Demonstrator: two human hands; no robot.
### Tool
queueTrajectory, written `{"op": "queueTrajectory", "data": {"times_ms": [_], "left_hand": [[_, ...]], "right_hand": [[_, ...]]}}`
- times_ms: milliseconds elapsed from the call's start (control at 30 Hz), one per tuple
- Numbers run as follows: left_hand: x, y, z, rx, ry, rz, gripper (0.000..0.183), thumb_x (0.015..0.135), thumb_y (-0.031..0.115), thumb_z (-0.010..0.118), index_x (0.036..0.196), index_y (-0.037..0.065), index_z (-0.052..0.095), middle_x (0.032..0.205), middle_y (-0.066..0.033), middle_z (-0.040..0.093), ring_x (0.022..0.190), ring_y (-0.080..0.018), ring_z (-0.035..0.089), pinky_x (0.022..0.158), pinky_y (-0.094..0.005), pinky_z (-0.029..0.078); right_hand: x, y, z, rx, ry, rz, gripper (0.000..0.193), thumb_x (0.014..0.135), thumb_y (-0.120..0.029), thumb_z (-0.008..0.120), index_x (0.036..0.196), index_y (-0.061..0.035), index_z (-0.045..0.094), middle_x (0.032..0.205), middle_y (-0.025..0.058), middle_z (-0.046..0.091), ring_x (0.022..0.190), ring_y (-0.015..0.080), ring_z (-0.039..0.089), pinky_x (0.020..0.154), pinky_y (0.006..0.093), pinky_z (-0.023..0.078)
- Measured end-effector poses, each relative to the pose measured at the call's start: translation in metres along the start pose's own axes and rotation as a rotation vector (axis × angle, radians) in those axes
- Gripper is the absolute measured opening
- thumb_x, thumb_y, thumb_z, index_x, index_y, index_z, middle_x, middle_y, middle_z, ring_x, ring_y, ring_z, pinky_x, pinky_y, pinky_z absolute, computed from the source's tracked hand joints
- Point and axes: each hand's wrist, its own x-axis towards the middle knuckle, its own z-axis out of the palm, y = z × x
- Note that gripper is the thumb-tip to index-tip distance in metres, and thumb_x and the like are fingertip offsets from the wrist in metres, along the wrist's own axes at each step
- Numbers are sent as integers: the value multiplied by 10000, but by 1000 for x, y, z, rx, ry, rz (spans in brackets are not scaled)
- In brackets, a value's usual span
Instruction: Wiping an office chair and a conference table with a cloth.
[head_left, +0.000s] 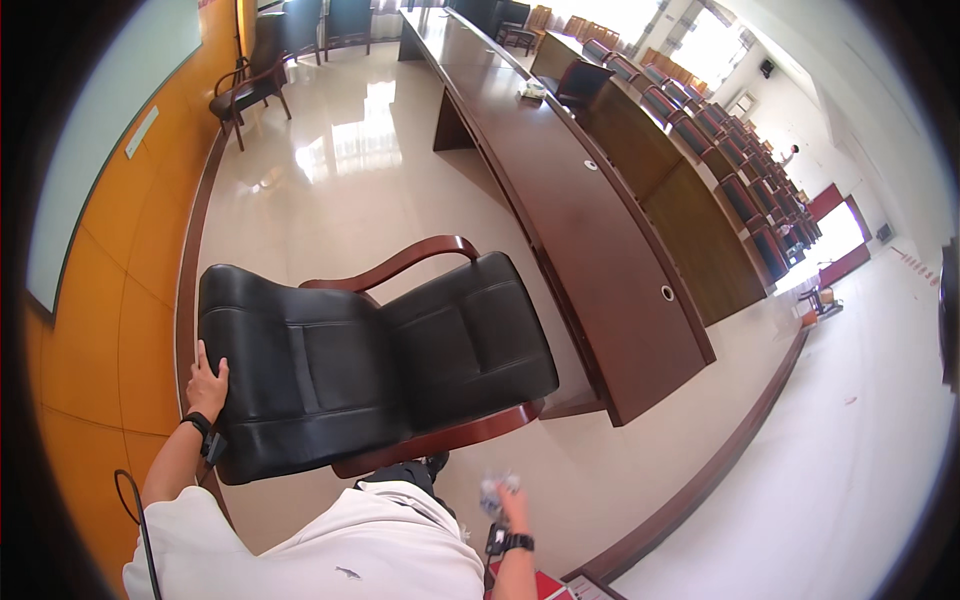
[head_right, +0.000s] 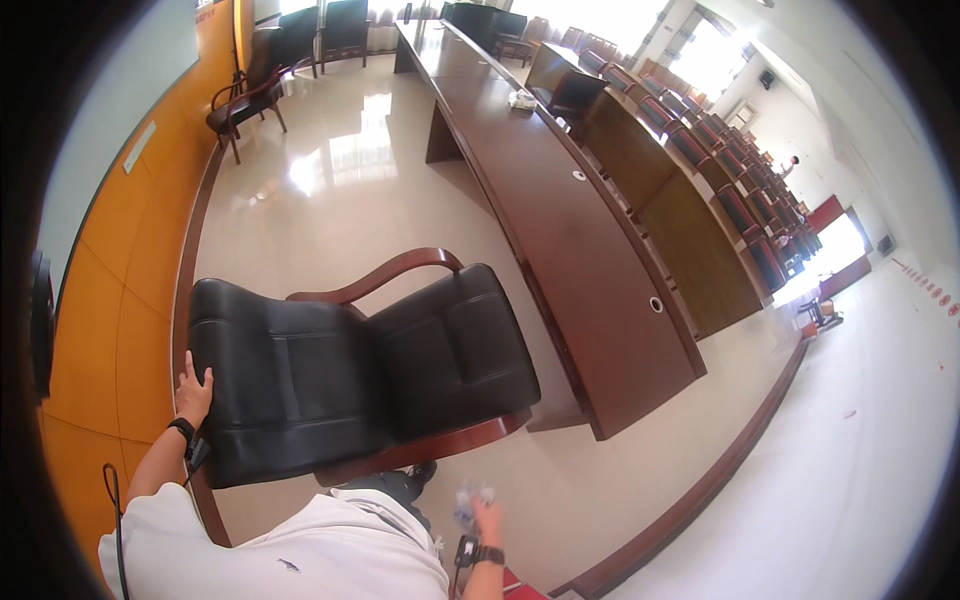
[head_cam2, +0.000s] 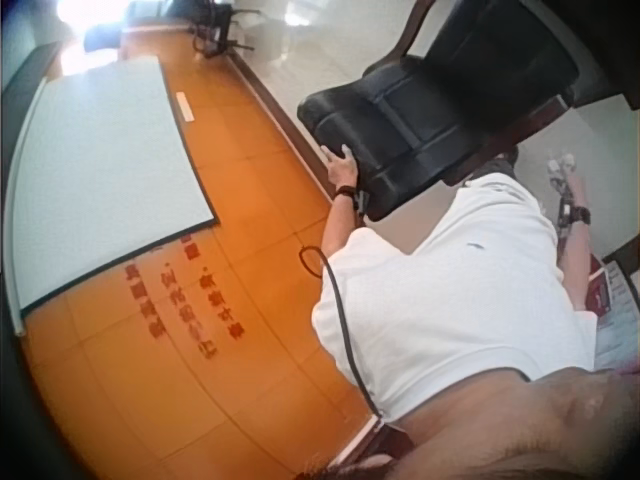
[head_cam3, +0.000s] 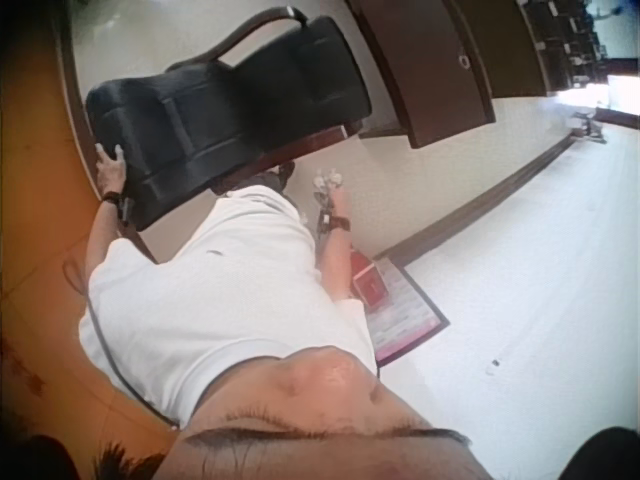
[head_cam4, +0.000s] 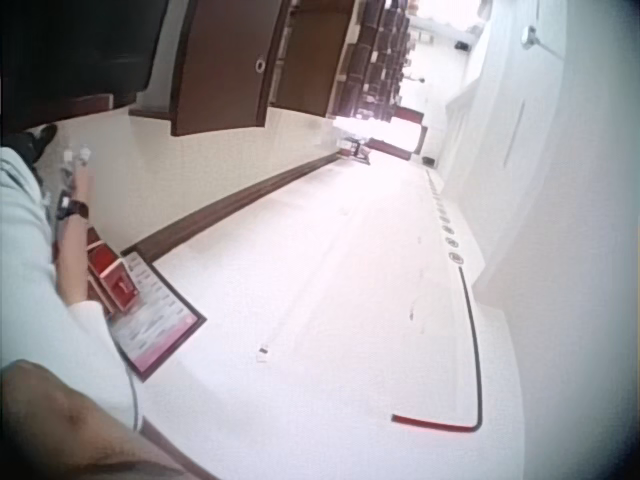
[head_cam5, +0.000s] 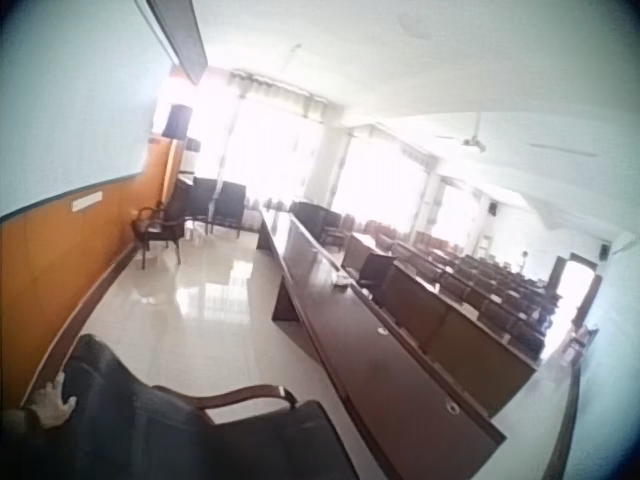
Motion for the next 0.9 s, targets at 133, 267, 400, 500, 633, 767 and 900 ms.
{"op": "queueTrajectory", "data": {"times_ms": [133,267,400,500,633,767,900], "left_hand": [[-11,-19,22,-92,-158,-370,840,985,713,343,1590,135,279,1340,-342,559,1167,-502,594,1015,-567,460],[-24,-38,49,-217,-90,-592,912,958,755,353,1562,73,332,1430,-333,507,1325,-490,489,1108,-514,394],[-27,-26,49,-273,76,-607,925,949,772,349,1525,51,406,1470,-274,507,1354,-470,473,1124,-501,382],[-34,13,28,-136,58,-746,870,962,752,325,1498,81,462,1472,-231,525,1352,-425,497,1102,-526,406],[-45,50,-3,-9,148,-764,799,974,721,329,1469,118,506,1431,-191,577,1304,-423,541,1051,-537,450],[-41,107,-42,-28,274,-675,660,995,613,403,1320,74,601,1283,-230,651,1198,-440,598,990,-536,474],[-44,124,-63,86,296,-734,636,991,584,382,1285,59,588,1192,-264,664,1134,-445,627,921,-576,486]], "right_hand": [[47,-151,-67,115,207,-493,471,903,-306,766,1194,48,655,1073,149,722,975,233,685,886,370,538],[26,-232,-96,444,311,-733,514,889,-228,791,1277,20,563,1259,179,627,1182,286,594,1045,415,457],[86,-193,-76,539,308,-738,558,880,-212,790,1320,6,524,1322,204,566,1260,313,532,1088,446,407],[125,-165,-56,-129,227,-862,646,753,-91,770,1343,-1,522,1192,231,545,1147,433,542,1026,498,436],[161,-121,-28,-634,-115,-860,667,763,-129,775,1375,-38,528,1147,232,566,1120,436,536,1001,502,444],[218,-102,-44,-712,-136,-886,663,783,-233,794,1359,-21,544,1187,237,554,1123,415,541,969,485,461],[214,-126,-56,-840,-146,-1044,618,791,-301,814,1271,11,582,1245,280,538,1143,442,530,999,519,435]]}}
